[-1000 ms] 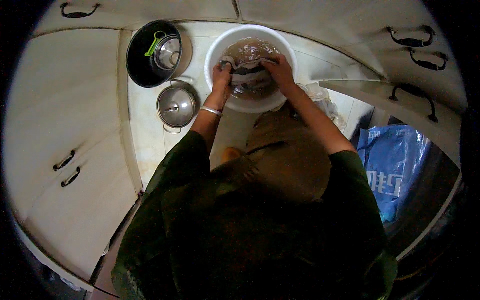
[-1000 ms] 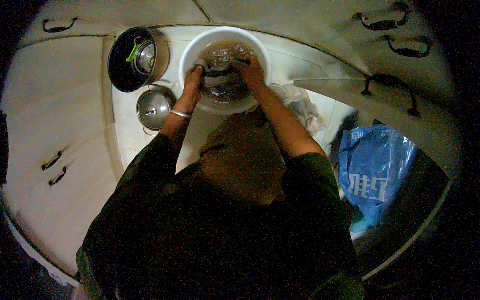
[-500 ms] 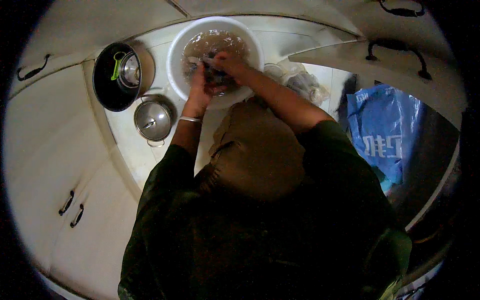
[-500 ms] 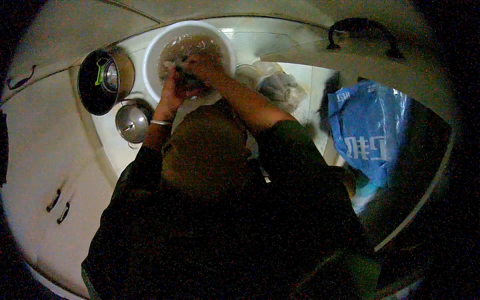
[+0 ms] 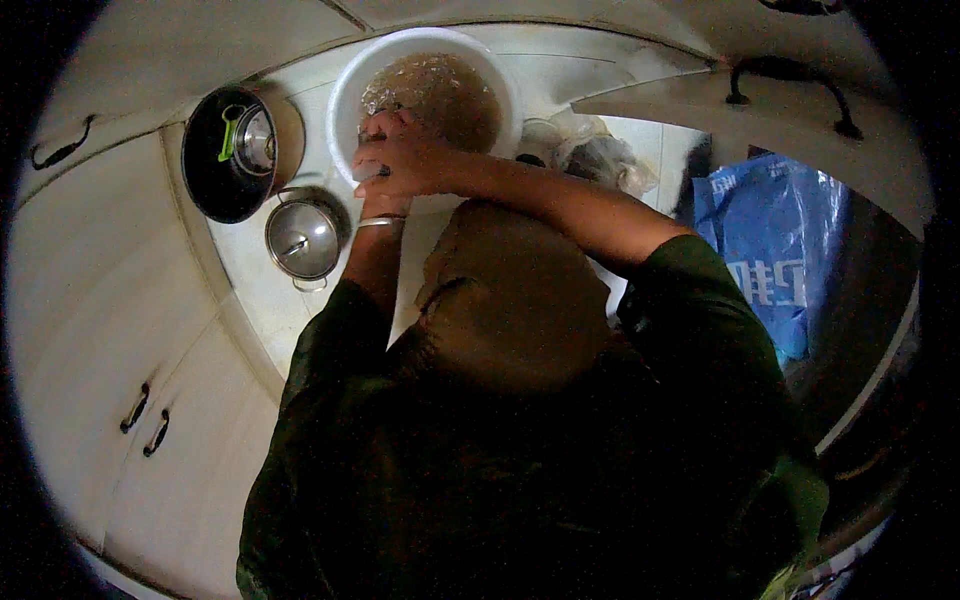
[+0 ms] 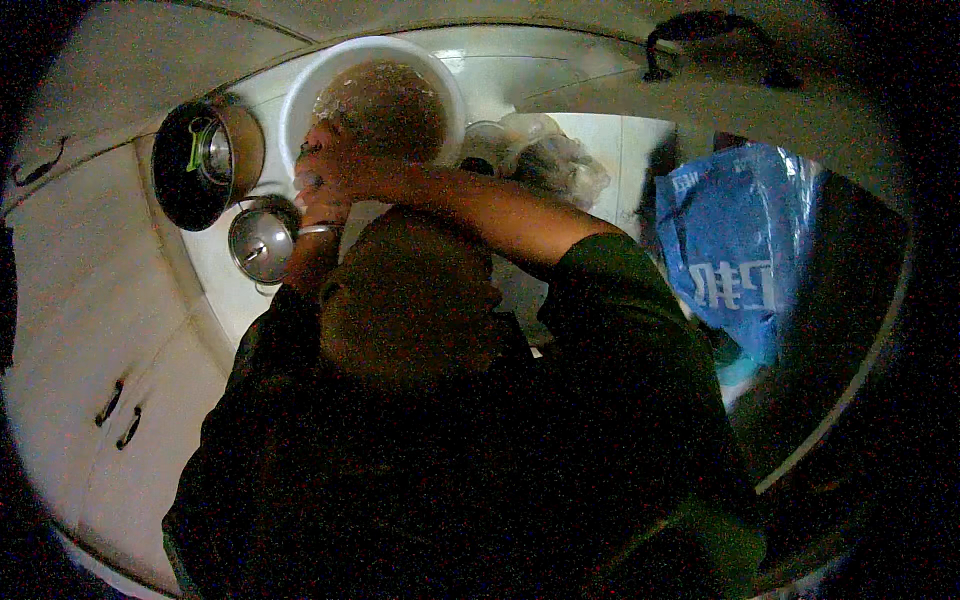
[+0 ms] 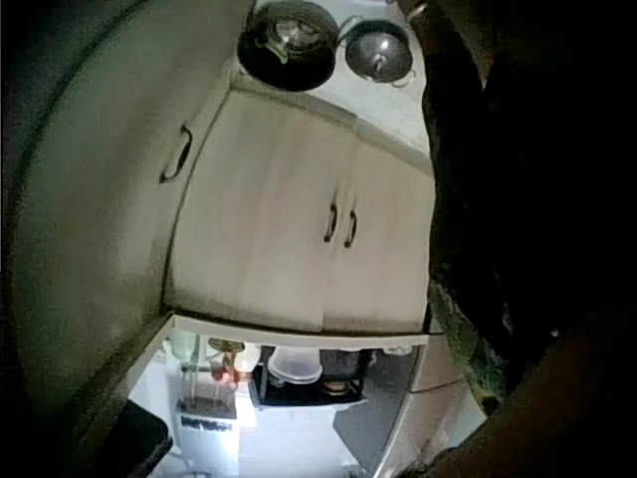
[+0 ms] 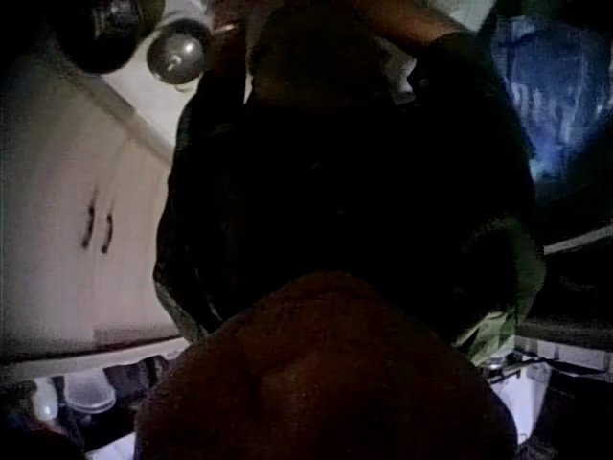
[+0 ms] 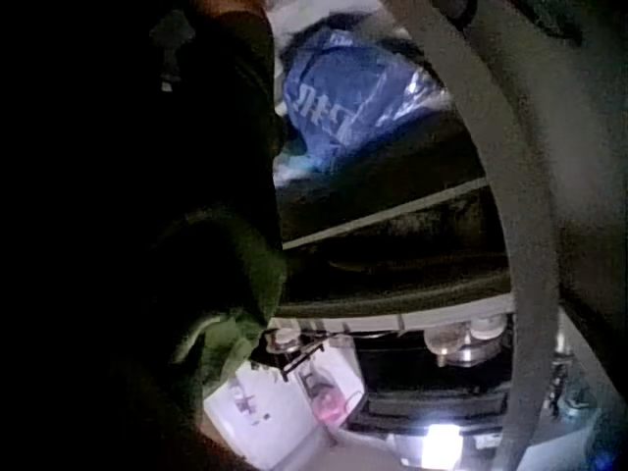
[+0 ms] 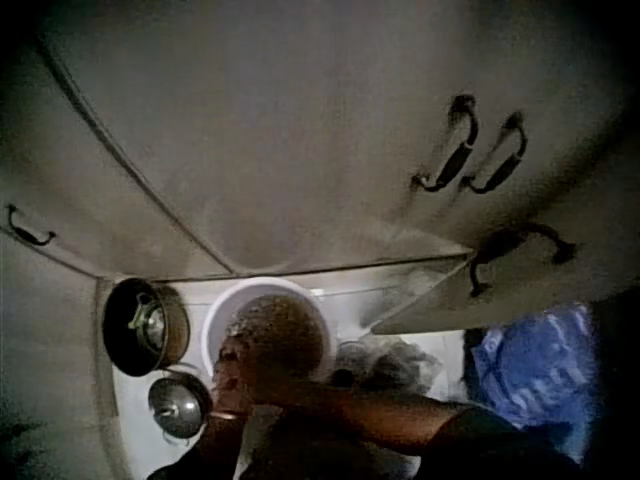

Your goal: The person sits on the floor and wipes the exterior of a large blue plastic bag with a cloth. They then dip the cloth into a white bucket of water, wring it out, and continue wiping the bag's surface.

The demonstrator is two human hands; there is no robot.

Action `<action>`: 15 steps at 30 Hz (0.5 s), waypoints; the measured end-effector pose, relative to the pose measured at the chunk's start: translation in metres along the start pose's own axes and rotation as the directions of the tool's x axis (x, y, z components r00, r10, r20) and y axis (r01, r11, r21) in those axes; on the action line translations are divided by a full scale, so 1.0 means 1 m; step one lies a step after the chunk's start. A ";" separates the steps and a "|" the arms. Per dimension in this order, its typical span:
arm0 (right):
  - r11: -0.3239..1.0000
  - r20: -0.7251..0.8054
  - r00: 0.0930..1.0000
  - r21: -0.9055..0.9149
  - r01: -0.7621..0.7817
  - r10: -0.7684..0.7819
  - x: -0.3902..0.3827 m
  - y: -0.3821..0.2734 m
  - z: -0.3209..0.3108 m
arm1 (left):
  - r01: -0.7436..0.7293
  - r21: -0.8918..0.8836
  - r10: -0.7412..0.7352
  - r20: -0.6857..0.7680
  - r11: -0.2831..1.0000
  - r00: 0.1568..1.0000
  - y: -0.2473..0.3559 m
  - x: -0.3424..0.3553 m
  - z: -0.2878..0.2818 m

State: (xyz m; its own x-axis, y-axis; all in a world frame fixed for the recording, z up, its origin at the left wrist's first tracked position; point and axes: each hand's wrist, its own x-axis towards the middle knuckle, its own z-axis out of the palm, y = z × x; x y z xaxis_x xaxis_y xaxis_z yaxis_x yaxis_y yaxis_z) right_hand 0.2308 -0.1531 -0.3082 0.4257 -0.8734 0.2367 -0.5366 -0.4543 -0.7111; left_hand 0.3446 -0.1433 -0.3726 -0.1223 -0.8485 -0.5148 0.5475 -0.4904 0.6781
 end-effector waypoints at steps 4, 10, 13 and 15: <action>0.999 -0.043 0.998 -0.033 0.043 -0.045 0.011 0.006 0.002 | -0.077 0.008 0.076 0.014 0.997 0.997 0.000 0.003 0.016; 0.977 -0.104 0.995 -0.210 -0.018 -0.004 0.031 0.008 -0.005 | -0.221 0.110 0.210 0.100 0.969 0.972 -0.003 0.009 0.039; 0.935 0.134 0.925 -0.047 -0.353 0.356 0.040 0.018 -0.003 | -0.231 0.133 0.213 0.141 0.964 0.967 -0.001 0.010 0.045; 0.951 0.123 0.953 -0.179 -0.254 0.278 0.037 0.038 0.003 | -0.063 -0.029 0.066 0.108 0.998 0.992 0.003 0.008 0.050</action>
State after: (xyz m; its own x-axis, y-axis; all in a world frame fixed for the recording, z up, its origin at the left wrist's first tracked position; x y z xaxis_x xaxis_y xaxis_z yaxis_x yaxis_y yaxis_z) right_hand 0.2279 -0.2021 -0.3283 0.3460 -0.9367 -0.0531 -0.7484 -0.2414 -0.6177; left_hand 0.3033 -0.1611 -0.3484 -0.1745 -0.8955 -0.4094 0.5781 -0.4298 0.6936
